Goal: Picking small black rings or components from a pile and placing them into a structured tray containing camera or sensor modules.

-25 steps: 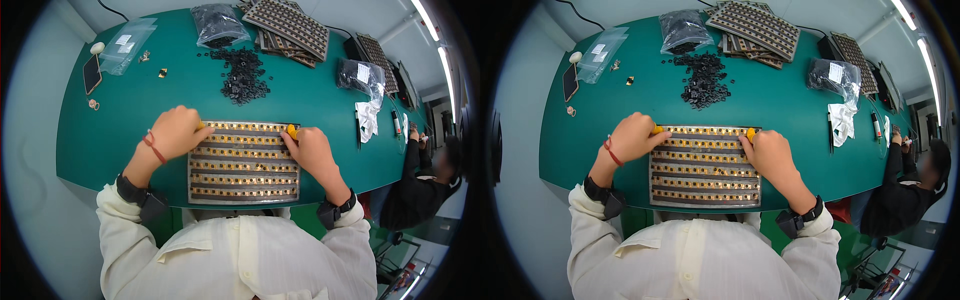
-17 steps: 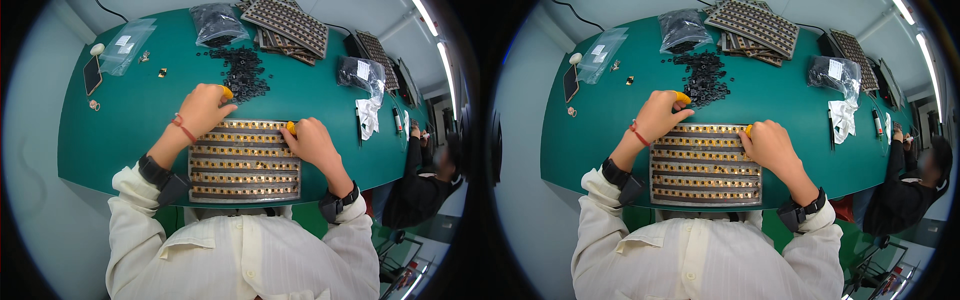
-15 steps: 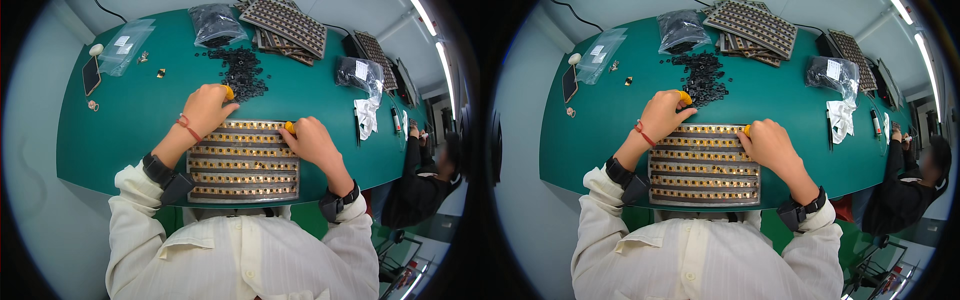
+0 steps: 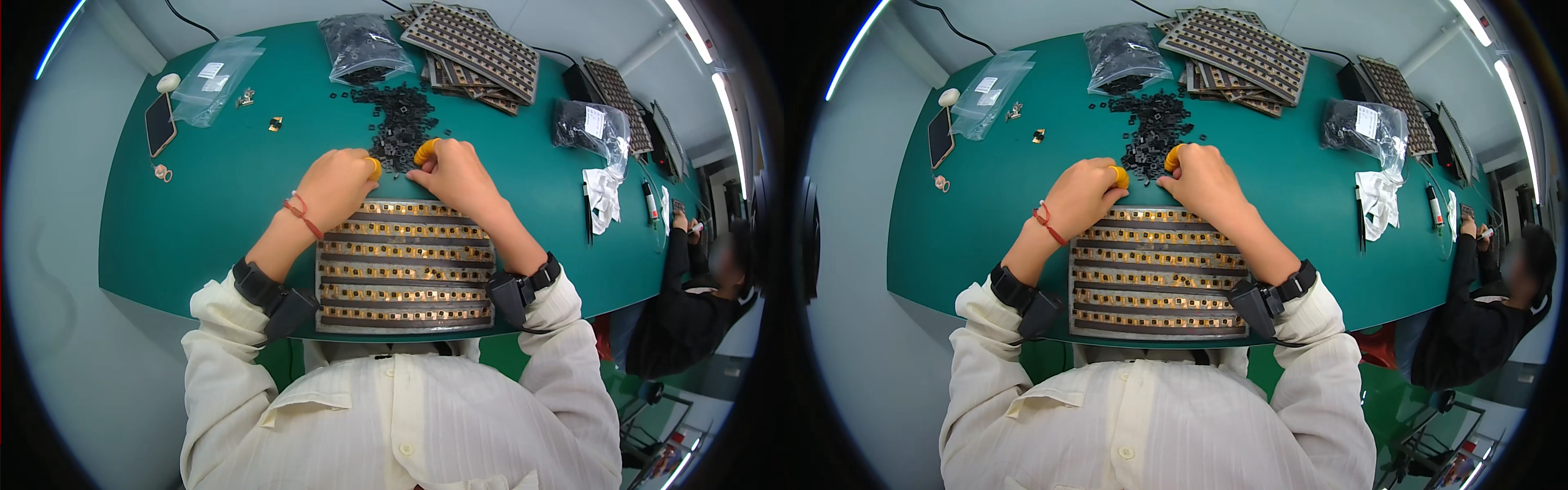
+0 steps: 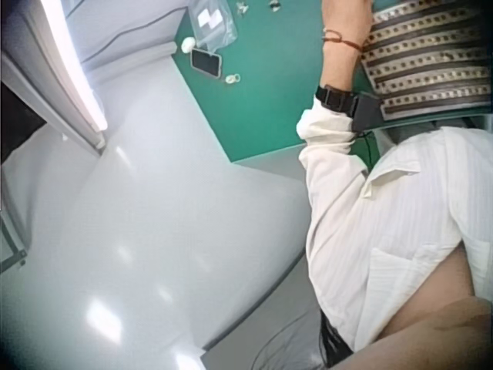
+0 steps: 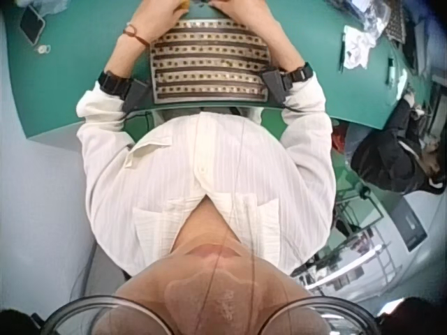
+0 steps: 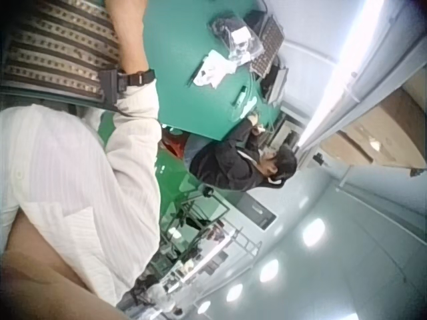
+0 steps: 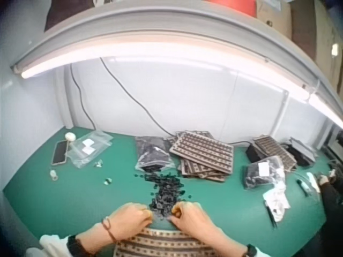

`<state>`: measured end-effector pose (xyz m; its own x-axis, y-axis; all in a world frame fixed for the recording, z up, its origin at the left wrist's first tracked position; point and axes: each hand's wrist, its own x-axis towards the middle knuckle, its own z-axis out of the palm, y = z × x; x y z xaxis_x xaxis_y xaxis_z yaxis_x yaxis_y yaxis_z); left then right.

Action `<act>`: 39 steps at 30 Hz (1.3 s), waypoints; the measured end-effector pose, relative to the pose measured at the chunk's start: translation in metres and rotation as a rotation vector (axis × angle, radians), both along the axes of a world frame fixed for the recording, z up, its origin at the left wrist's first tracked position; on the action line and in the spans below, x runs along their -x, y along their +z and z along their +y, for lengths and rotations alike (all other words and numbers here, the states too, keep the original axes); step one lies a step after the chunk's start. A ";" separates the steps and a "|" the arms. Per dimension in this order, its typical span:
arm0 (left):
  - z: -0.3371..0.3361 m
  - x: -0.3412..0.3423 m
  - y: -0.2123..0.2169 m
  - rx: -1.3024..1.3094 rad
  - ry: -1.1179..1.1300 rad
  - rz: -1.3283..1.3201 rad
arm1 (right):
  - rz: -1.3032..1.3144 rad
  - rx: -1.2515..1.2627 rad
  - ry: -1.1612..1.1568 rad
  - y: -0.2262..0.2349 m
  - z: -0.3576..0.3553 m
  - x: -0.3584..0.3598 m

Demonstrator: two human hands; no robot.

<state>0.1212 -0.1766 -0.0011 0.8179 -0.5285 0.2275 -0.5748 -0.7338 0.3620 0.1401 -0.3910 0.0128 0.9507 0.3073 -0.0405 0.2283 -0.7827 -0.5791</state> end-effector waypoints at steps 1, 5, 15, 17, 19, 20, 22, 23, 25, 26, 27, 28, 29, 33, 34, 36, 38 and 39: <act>0.003 0.003 0.005 0.016 0.035 0.042 | -0.032 -0.014 0.005 -0.002 0.003 -0.001; 0.005 0.004 -0.002 0.141 0.152 0.164 | -0.025 -0.016 0.054 0.001 0.004 0.000; -0.020 -0.006 -0.011 0.134 0.136 0.030 | -0.074 -0.019 0.038 0.015 -0.014 0.011; -0.021 -0.007 -0.012 0.112 0.115 -0.011 | -0.062 -0.020 0.012 0.014 -0.021 0.010; -0.016 -0.005 -0.004 0.094 0.091 0.014 | -0.079 -0.047 0.001 0.007 -0.028 0.008; -0.013 -0.004 -0.002 0.075 0.068 0.037 | -0.077 -0.048 -0.001 0.007 -0.029 0.009; -0.005 -0.002 -0.005 0.083 0.078 0.047 | 0.034 -0.098 0.018 0.007 -0.030 0.010; -0.002 -0.001 -0.005 0.092 0.089 0.055 | 0.034 -0.100 0.016 0.005 -0.029 0.011; 0.000 0.002 -0.005 0.112 0.108 0.073 | 0.023 -0.066 0.057 0.001 -0.023 0.011; 0.001 0.002 -0.008 0.152 0.123 0.079 | 0.021 -0.067 0.058 0.003 -0.019 0.011; 0.002 0.002 -0.009 0.193 0.139 0.086 | 0.042 -0.053 0.051 0.007 -0.014 0.011; 0.002 0.002 -0.009 0.193 0.143 0.084 | 0.062 -0.037 0.045 0.009 -0.011 0.011; 0.001 0.003 -0.008 0.195 0.194 0.118 | 0.061 -0.037 0.049 0.008 -0.008 0.011; -0.001 0.003 0.002 0.107 0.250 0.134 | 0.015 0.039 0.013 0.005 0.000 0.015; -0.001 0.003 0.001 0.108 0.264 0.134 | -0.003 0.042 0.016 0.006 0.001 0.016; 0.000 0.001 -0.002 0.141 0.201 0.085 | -0.019 0.013 0.047 0.005 0.000 0.016; 0.007 -0.002 -0.001 0.128 0.183 0.088 | -0.083 -0.010 0.063 0.004 -0.003 0.016; 0.011 -0.001 -0.001 0.115 0.156 0.091 | -0.082 -0.012 0.072 0.005 -0.002 0.017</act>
